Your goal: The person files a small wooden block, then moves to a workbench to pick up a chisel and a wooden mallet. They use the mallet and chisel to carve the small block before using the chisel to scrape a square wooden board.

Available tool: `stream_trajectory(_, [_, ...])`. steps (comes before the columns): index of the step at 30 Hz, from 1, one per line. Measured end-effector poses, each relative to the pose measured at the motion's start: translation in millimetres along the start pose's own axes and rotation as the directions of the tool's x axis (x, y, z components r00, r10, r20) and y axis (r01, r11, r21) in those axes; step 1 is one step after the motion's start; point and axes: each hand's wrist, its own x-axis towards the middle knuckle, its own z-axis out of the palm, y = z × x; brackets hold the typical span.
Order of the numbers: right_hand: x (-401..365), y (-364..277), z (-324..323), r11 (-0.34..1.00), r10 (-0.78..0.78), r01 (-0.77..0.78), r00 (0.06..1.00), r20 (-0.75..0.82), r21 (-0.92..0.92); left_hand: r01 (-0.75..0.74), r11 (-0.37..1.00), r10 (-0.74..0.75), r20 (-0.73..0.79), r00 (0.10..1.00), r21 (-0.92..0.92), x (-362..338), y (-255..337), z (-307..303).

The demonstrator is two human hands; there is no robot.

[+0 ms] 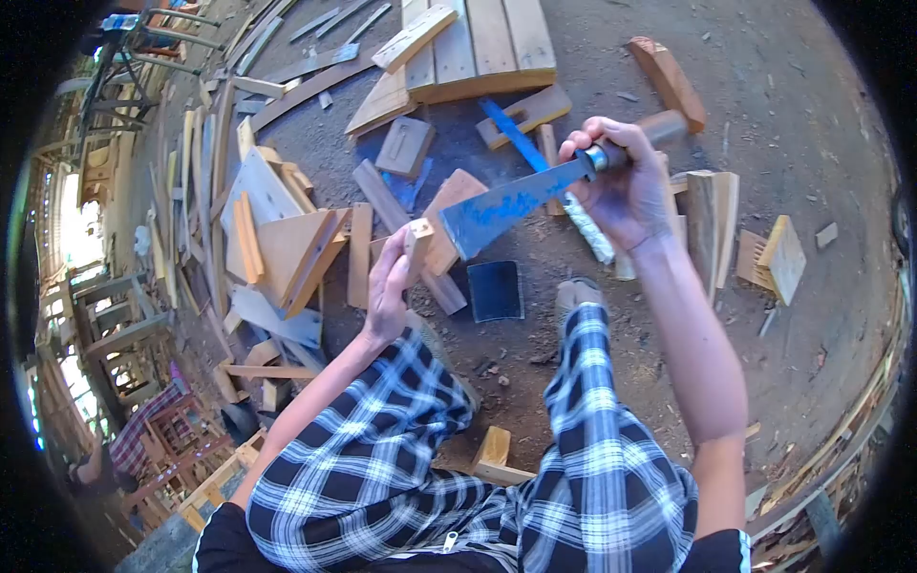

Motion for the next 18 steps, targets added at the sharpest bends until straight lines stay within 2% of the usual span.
stream_trajectory(1, [0, 2, -1, 0.998, 0.013, -0.012, 1.0, -0.022, 0.055, 0.108, 0.993, -0.107, 0.026, 0.994, -0.056, -1, 0, -1])
stream_trajectory(3, [-2, 3, -2, 0.957, 0.136, -0.136, 0.991, 0.017, 0.257, -0.095, 0.969, 0.114, -0.074, 0.991, 0.228, 6, 9, 7])
stream_trajectory(5, [-4, 4, -1, 0.897, 0.211, -0.24, 0.97, 0.116, 0.372, 0.085, 0.987, -0.076, -0.069, 0.995, 0.14, 9, 11, 5])
stream_trajectory(7, [-5, 5, -5, 0.881, 0.214, -0.224, 0.974, 0.073, 0.417, -0.045, 0.975, 0.064, -0.081, 0.995, 0.218, 14, -4, 7])
stream_trajectory(10, [-7, 5, -5, 0.863, 0.237, -0.253, 0.967, 0.092, 0.438, -0.095, 0.895, 0.129, -0.048, 0.991, 0.437, 20, -2, 3])
stream_trajectory(12, [-6, 4, -7, 0.843, 0.264, -0.281, 0.959, 0.103, 0.459, -0.067, 0.877, 0.103, -0.051, 0.993, 0.475, 23, -2, 5])
stream_trajectory(14, [-5, 1, -2, 0.973, 0.16, -0.154, 0.987, -0.02, 0.171, -0.055, 0.832, 0.092, -0.039, 0.995, 0.552, 25, -5, 1])
stream_trajectory(15, [-7, 3, 4, 1.0, 0.018, -0.02, 0.996, -0.089, -0.022, -0.038, 0.821, 0.078, -0.045, 0.996, 0.57, 26, -7, 1])
stream_trajectory(17, [-4, 7, 26, 0.952, -0.198, 0.147, 0.964, -0.178, -0.267, -0.057, 0.787, 0.097, -0.031, 0.995, 0.615, 26, -10, -1])
stream_trajectory(18, [0, 7, 27, 0.896, -0.255, 0.194, 0.961, -0.108, -0.399, -0.053, 0.772, 0.088, -0.023, 0.996, 0.634, 25, -10, -4])
